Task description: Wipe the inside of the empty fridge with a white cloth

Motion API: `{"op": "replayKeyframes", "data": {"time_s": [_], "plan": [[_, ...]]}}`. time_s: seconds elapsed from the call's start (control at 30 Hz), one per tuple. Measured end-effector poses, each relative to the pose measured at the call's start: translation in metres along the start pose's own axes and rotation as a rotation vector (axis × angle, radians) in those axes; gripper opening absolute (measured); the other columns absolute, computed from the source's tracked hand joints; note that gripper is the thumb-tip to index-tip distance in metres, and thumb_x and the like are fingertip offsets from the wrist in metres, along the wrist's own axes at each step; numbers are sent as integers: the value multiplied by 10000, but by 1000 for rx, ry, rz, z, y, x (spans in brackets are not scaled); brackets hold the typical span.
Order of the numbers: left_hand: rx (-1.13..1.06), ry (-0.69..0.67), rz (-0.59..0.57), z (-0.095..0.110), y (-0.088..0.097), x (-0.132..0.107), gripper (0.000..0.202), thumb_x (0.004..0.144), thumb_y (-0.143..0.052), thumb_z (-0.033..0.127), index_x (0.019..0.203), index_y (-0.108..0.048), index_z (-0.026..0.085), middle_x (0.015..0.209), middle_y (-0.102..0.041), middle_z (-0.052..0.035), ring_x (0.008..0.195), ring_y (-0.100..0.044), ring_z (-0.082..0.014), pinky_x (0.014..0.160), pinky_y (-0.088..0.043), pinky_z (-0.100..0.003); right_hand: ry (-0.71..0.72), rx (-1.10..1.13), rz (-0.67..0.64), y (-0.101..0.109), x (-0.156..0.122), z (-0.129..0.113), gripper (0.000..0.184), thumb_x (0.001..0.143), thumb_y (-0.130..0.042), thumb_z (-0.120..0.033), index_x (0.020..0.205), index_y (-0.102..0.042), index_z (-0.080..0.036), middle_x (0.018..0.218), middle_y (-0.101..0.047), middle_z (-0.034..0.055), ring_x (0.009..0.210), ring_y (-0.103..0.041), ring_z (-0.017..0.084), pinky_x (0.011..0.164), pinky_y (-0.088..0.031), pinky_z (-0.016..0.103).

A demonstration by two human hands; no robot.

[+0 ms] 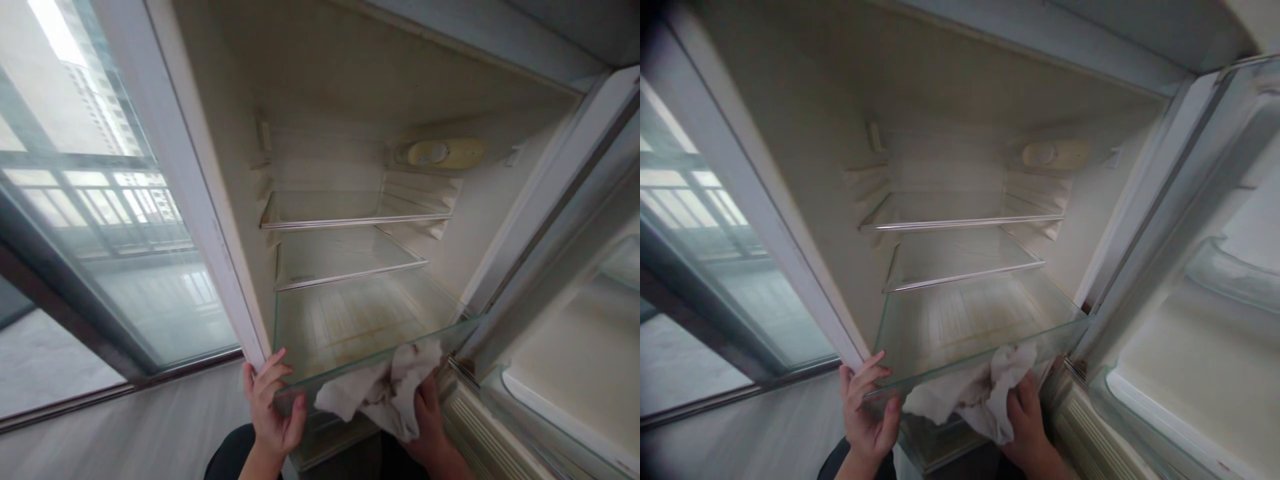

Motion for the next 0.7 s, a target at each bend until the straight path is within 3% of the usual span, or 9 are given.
{"op": "replayKeyframes", "data": {"time_s": [0.07,0.13,0.23,0.33,0.43,0.5,0.57,0.63,0.7], "plan": [[-14,0,0,-1,-1,-2,173,865,-605,209,1021,-546,254,1008,-701,-32,1267,-661,-294,1285,-153,-619,88,25,101,-12,-10,-11,311,767,-661,-317,1074,-707,-302,1123,-661,165,1323,-543,481,1020,-507,764],[-35,21,2,-3,-1,-4,323,890,-594,200,1206,-552,251,1157,-719,-78,1353,-606,-301,1288,-130,-644,136,46,158,-21,-18,-18,166,773,-595,-257,910,-687,-277,968,-656,146,1345,-533,458,1038,-497,757],[-25,31,-18,-1,-2,-4,677,921,-577,143,1552,-362,259,1465,-609,-128,1475,-485,-274,1304,-88,-636,109,60,147,-26,-19,-21,188,756,-544,-196,868,-686,-246,1038,-682,151,1396,-496,446,1085,-457,750],[101,-37,-31,15,-6,1,912,901,-611,56,1664,-166,287,1689,-345,-117,1571,-324,-264,1316,-122,-594,96,48,100,-19,-5,-25,245,710,-565,-157,889,-719,-224,1195,-696,141,1433,-456,459,1150,-375,757],[318,-79,-61,34,-21,2,895,866,-713,77,1639,-302,264,1761,-103,-123,1621,-129,-347,1312,-153,-593,95,57,23,-12,17,-29,345,695,-585,-146,995,-737,-227,1123,-726,111,1477,-407,447,1210,-305,742],[403,-74,-144,41,-39,-1,820,877,-747,161,1608,-378,200,1751,-121,-166,1620,-83,-389,1312,-133,-603,90,87,-14,-8,32,-29,408,707,-584,-144,1080,-730,-222,1164,-725,105,1516,-355,425,1233,-294,717],[416,-67,-265,45,-60,-7,781,915,-722,242,1607,-372,145,1708,-259,-206,1615,-106,-394,1308,-144,-607,93,111,-31,-4,45,-28,415,729,-576,-131,1110,-721,-206,1280,-694,114,1551,-297,398,1249,-306,671],[415,-63,-371,44,-76,-12,758,949,-681,303,1612,-356,131,1663,-361,-212,1608,-152,-393,1292,-200,-608,94,123,-57,-2,57,-24,449,740,-564,-106,1159,-704,-187,1381,-645,126,1574,-256,359,1265,-317,609],[432,-55,-435,41,-88,-11,772,961,-658,367,1620,-336,125,1660,-367,-215,1599,-185,-405,1264,-264,-615,92,136,-94,-2,69,-19,538,742,-555,-86,1263,-661,-171,1466,-584,132,1579,-244,334,1268,-322,570]]}}
Point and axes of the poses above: each hand's wrist, its own x-axis towards the middle knuckle, its own y-axis out of the back of the hand, z = x × y, the point moved 9 cm from there along x, towards the middle knuckle
